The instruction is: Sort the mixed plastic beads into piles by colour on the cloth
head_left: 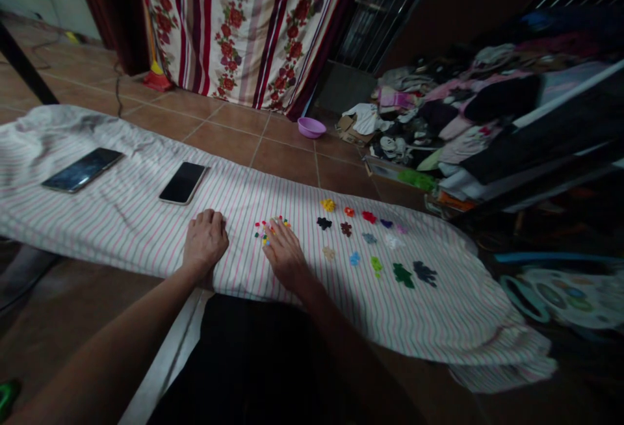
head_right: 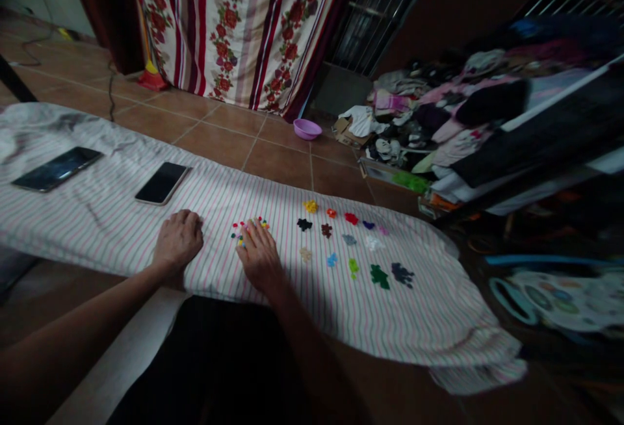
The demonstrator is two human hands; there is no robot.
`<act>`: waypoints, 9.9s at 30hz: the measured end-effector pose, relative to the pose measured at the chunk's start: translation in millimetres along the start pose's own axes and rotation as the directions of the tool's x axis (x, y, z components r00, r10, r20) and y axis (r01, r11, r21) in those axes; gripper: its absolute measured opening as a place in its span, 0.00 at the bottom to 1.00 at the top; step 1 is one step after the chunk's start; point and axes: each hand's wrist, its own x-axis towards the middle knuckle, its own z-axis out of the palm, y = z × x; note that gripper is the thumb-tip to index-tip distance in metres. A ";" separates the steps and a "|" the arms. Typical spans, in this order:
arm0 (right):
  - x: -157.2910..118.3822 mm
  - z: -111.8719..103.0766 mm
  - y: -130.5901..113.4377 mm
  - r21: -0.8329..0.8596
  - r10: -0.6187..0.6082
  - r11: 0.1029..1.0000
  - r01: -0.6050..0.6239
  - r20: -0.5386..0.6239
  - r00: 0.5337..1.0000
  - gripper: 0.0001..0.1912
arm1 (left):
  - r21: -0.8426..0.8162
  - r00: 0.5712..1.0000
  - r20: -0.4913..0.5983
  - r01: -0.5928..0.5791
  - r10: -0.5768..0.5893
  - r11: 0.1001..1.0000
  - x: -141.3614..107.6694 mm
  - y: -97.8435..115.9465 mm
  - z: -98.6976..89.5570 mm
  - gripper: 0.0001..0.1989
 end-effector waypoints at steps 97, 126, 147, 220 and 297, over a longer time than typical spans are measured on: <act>10.4 -17.3 12.6 0.157 0.076 0.986 -0.054 -0.143 0.987 0.13 | 0.077 0.999 0.026 -0.021 0.019 0.997 -0.5 0.6 -4.3 0.13; -166.6 -114.0 211.8 0.155 0.801 0.561 -0.813 -0.351 0.485 0.22 | 0.081 0.999 -0.003 -0.041 0.041 0.996 -1.6 -0.2 -2.5 0.12; -172.6 -100.9 209.4 0.345 0.853 0.503 -0.792 -0.344 0.392 0.24 | 0.053 1.000 0.010 -0.016 0.016 0.998 -1.4 -0.1 -1.6 0.12; -20.9 1.0 32.8 0.472 0.447 0.826 -0.308 -0.216 0.868 0.06 | -0.008 1.000 0.017 -0.011 0.011 1.000 -1.1 -3.8 1.7 0.15; -131.2 -74.5 78.6 0.196 0.491 0.870 -0.453 -0.424 0.761 0.13 | 0.025 1.000 0.011 -0.003 0.003 1.000 -1.1 -1.1 -1.0 0.14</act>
